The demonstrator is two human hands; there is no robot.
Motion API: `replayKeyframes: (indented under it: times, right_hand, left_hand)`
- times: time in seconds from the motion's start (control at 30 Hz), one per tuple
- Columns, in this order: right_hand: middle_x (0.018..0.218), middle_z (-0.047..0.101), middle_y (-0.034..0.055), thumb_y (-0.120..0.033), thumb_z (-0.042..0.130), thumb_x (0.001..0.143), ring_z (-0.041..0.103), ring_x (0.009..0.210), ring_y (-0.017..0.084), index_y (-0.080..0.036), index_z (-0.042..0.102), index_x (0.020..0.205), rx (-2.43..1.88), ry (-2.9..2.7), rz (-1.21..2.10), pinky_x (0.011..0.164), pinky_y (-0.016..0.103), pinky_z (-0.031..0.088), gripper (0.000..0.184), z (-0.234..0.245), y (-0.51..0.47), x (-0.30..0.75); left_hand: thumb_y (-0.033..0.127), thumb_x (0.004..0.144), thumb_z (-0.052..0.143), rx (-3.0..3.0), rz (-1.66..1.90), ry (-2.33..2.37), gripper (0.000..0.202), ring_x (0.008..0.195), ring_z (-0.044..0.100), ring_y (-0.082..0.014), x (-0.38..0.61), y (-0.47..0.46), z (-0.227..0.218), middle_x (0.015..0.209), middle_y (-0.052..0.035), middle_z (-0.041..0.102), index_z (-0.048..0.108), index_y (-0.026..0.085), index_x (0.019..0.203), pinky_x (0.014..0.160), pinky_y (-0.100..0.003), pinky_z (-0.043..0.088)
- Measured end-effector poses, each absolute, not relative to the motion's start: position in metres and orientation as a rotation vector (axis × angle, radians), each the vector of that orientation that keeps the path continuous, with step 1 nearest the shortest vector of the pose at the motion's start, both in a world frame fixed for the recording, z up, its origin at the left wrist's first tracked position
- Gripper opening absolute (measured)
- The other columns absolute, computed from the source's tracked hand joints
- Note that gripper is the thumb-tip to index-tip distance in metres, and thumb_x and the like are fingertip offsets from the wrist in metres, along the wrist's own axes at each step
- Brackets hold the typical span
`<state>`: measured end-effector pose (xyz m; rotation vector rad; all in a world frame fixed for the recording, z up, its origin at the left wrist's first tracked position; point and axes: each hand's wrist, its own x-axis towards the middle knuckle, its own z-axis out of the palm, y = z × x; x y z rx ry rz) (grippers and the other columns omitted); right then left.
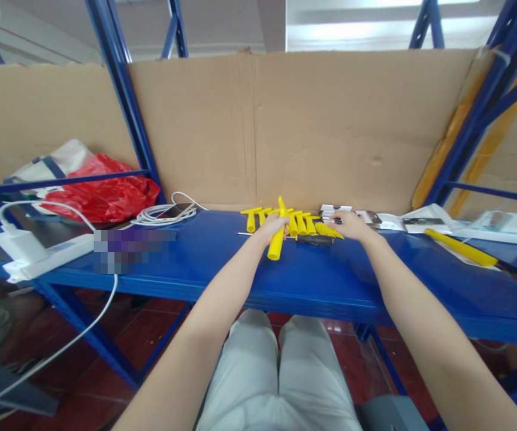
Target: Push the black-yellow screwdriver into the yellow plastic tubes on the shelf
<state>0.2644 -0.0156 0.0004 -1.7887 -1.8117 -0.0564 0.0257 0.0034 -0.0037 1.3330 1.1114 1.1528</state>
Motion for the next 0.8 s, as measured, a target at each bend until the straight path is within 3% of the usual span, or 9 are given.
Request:
replayKeyframes:
  times: [0.13,0.3,0.4,0.5,0.63,0.8]
  right_hand:
    - [0.113,0.071,0.0088,-0.048,0.077,0.068,0.06,0.116,0.031,-0.023,0.075,0.093,-1.722,-2.164,0.121,0.102,0.039,0.043,0.036,-0.002,-0.019,0.248]
    - [0.121,0.069,0.012,-0.042,0.076,0.071,0.061,0.116,0.032,-0.02,0.073,0.108,-1.88,-2.292,0.091,0.1,0.039,0.045,0.043,-0.006,-0.022,0.237]
    - [0.118,0.07,0.0129,-0.038,0.075,0.072,0.063,0.111,0.032,-0.019,0.073,0.104,-1.921,-2.284,0.122,0.095,0.038,0.047,0.037,-0.005,-0.024,0.236]
    - [0.106,0.073,0.0092,-0.034,0.078,0.069,0.065,0.104,0.031,-0.021,0.074,0.089,-1.851,-2.26,0.16,0.091,0.037,0.049,0.024,0.001,-0.028,0.236]
    - [0.079,0.071,0.0029,-0.029,0.082,0.063,0.066,0.081,0.024,-0.02,0.07,0.071,-1.681,-2.134,0.375,0.075,0.031,0.051,0.017,0.014,-0.039,0.241]
    - [0.067,0.069,0.0039,-0.025,0.086,0.062,0.063,0.058,0.016,-0.015,0.068,0.077,-1.401,-1.604,0.812,0.051,0.025,0.05,0.025,0.031,-0.056,0.246]
  left_hand:
    - [0.013,0.069,0.063,1.336,1.161,1.122,0.02,0.039,0.052,-0.0121,0.026,0.003,-0.004,0.047,0.0034,0.052,0.064,0.017,0.089,0.042,-0.022,0.046]
    - [0.012,0.07,0.063,1.315,1.152,1.105,0.016,0.037,0.049,-0.0111,0.026,0.002,-0.003,0.045,0.004,0.05,0.063,0.017,0.085,0.039,-0.02,0.042]
    - [0.012,0.07,0.063,1.306,1.154,1.098,0.018,0.038,0.05,-0.0112,0.026,0.002,-0.003,0.045,0.0041,0.05,0.064,0.017,0.087,0.04,-0.021,0.043]
    - [0.015,0.07,0.063,1.323,1.177,1.127,0.021,0.039,0.052,-0.012,0.026,0.001,-0.003,0.047,0.0035,0.052,0.065,0.017,0.091,0.042,-0.022,0.046]
    - [0.015,0.072,0.062,1.341,1.179,1.163,0.018,0.037,0.049,-0.0114,0.026,0.0,-0.001,0.046,0.0038,0.051,0.064,0.017,0.09,0.041,-0.022,0.046]
    - [0.01,0.074,0.059,1.319,1.16,1.165,0.016,0.037,0.046,-0.0109,0.025,-0.001,0.001,0.045,0.0046,0.048,0.063,0.017,0.088,0.04,-0.021,0.042]
